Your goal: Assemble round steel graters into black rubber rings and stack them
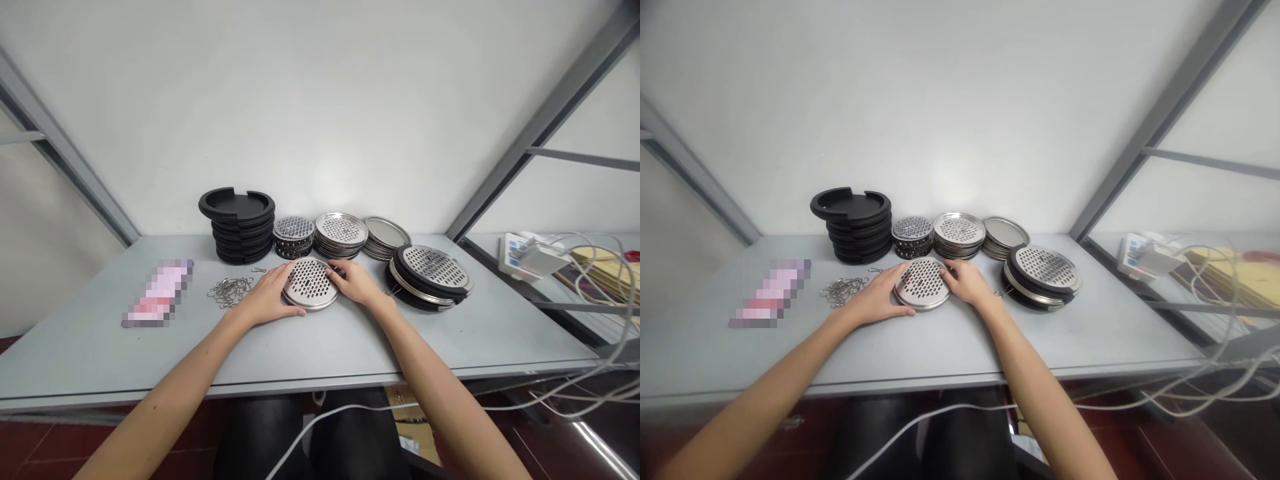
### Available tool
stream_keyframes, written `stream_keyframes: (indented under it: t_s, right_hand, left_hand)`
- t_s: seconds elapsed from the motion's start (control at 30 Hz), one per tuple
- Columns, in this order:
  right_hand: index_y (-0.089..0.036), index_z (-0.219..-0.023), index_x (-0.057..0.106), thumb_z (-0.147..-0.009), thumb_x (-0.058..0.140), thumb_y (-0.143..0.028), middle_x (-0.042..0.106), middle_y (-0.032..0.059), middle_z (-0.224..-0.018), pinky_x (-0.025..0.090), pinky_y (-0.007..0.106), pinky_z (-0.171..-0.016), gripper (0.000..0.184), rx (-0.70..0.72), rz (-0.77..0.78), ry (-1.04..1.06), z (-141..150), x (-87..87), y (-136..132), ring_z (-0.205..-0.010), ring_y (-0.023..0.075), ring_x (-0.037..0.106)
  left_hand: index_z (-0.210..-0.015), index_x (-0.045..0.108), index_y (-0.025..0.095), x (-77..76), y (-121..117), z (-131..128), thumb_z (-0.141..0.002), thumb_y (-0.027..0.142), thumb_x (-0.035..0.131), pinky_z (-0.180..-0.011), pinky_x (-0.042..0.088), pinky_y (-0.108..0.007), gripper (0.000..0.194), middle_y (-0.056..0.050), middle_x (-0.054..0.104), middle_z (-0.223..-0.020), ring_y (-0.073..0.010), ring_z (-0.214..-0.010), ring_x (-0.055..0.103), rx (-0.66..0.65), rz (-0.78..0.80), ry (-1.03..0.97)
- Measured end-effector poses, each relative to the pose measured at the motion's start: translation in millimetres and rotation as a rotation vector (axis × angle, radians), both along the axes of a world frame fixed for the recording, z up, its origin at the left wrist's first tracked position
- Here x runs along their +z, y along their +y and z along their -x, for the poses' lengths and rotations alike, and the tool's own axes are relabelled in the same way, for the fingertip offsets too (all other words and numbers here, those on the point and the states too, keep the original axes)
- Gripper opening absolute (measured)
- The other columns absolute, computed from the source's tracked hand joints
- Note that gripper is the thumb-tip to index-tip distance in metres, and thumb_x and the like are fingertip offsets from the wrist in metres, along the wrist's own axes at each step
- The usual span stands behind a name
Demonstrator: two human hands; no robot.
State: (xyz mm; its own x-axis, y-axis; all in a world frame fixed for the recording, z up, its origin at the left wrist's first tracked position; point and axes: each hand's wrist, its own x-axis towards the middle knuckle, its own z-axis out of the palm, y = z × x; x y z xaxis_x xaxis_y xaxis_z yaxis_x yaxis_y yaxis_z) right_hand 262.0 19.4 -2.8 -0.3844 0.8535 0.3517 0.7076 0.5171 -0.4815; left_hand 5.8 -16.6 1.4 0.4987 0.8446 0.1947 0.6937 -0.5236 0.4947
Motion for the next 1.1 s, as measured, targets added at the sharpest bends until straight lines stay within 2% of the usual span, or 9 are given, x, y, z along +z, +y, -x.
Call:
stream_keyframes:
  t_s: [0.37, 0.6, 0.83, 1.1]
  right_hand:
    - [-0.016, -0.103, 0.067, -0.094, 0.047, -0.037, 0.071, 0.0111, -0.1, 0.047, 0.031, -0.08, 0.03, 0.014, 0.001, -0.011, 0.5, -0.2, 1.0, -0.09, 0.0223, 0.064]
    - [-0.015, -0.111, 0.065, -0.09, 0.055, -0.04, 0.068, 0.0135, -0.106, 0.046, 0.037, -0.091, 0.034, -0.03, 0.003, -0.02, 2.2, -8.2, 4.2, -0.1, 0.025, 0.061]
    - [-0.014, -0.119, 0.063, -0.087, 0.058, -0.041, 0.061, 0.0154, -0.121, 0.044, 0.042, -0.102, 0.042, 0.098, -0.042, 0.047, 4.9, -8.4, 1.1, -0.113, 0.0262, 0.057]
    - [-0.013, -0.125, 0.06, -0.082, 0.065, -0.045, 0.055, 0.0185, -0.132, 0.04, 0.048, -0.107, 0.054, 0.179, 0.0, 0.02, 6.7, -5.7, -2.7, -0.124, 0.031, 0.052]
  left_hand:
    - [-0.152, 0.019, 0.023, -2.9, 0.5, -0.2, -0.067, 0.066, 0.072, -0.114, 0.026, -0.051, 0.109, -0.014, 0.032, -0.153, -0.0361, -0.14, 0.029, 0.012, -0.003, 0.034]
    - [-0.151, 0.022, 0.022, -6.4, 1.5, 1.1, -0.069, 0.071, 0.067, -0.115, 0.026, -0.049, 0.106, -0.014, 0.032, -0.153, -0.0352, -0.14, 0.029, 0.026, -0.009, 0.079]
    - [-0.15, 0.027, 0.018, -4.5, 0.4, -0.2, -0.069, 0.074, 0.063, -0.115, 0.025, -0.05, 0.105, -0.016, 0.029, -0.154, -0.037, -0.141, 0.027, 0.062, 0.035, 0.138]
    - [-0.15, 0.027, 0.017, -3.0, -0.7, 1.3, -0.07, 0.072, 0.064, -0.114, 0.027, -0.05, 0.104, -0.017, 0.029, -0.155, -0.0372, -0.141, 0.027, 0.044, 0.029, 0.138]
